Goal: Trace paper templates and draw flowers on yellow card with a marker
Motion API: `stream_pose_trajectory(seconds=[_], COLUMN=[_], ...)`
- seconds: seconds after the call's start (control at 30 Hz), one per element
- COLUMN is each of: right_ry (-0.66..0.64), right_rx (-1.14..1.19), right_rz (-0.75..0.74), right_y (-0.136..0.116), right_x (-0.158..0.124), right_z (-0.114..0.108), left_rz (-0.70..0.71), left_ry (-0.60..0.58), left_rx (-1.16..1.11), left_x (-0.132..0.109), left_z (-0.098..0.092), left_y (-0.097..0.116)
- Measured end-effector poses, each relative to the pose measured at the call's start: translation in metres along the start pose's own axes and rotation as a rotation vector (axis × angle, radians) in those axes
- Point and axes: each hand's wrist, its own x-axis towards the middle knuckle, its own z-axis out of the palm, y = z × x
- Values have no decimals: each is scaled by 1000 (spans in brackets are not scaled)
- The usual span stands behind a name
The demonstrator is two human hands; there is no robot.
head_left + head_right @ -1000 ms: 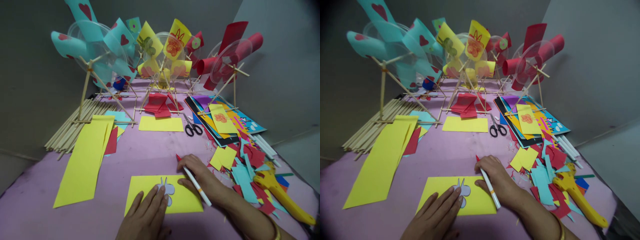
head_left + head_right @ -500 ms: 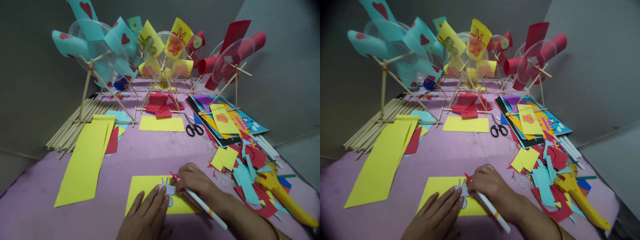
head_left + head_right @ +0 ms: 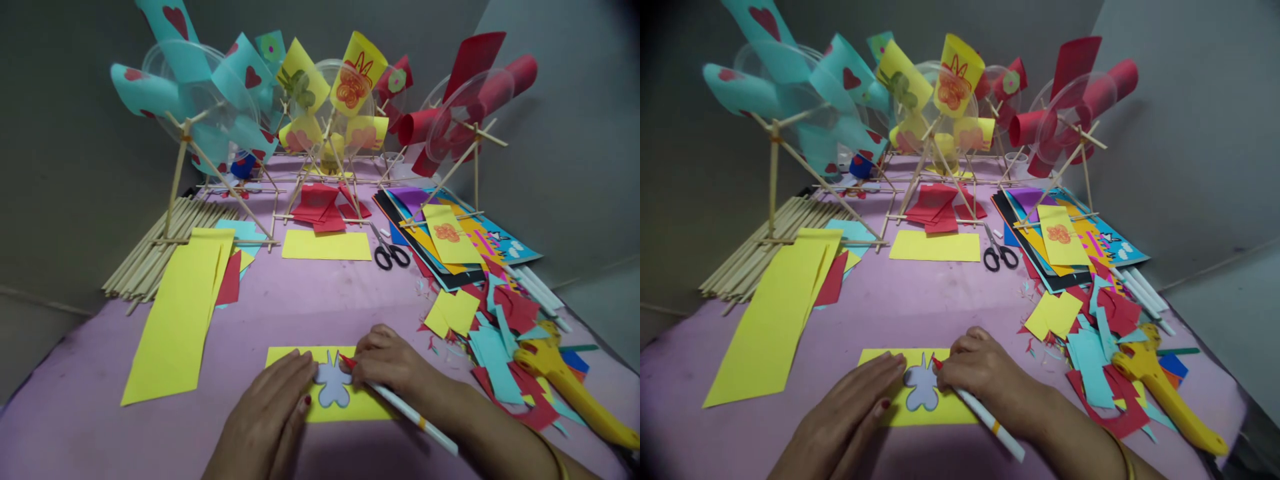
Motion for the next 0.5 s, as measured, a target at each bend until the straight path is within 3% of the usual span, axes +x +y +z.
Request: stream_pose_trajectory(seconds=[0.1,0.2,0.37,0.5], right_ry=[10,6,-1,52], right_rx=[-4,-28,-5,132], right_rz=[-11,4,52,204], right_y=[0,-1,-5,-16], right_x=[0,0,2,7], right_z=[0,0,-1,-8], left_rz=[168,262,259,242], left_ry=[64,55,-13,4], left_rx=[100,180,236,225], left_x=[2,3,2,-1], left_z=[6,17,26,30], left_y=[3,9,15,15])
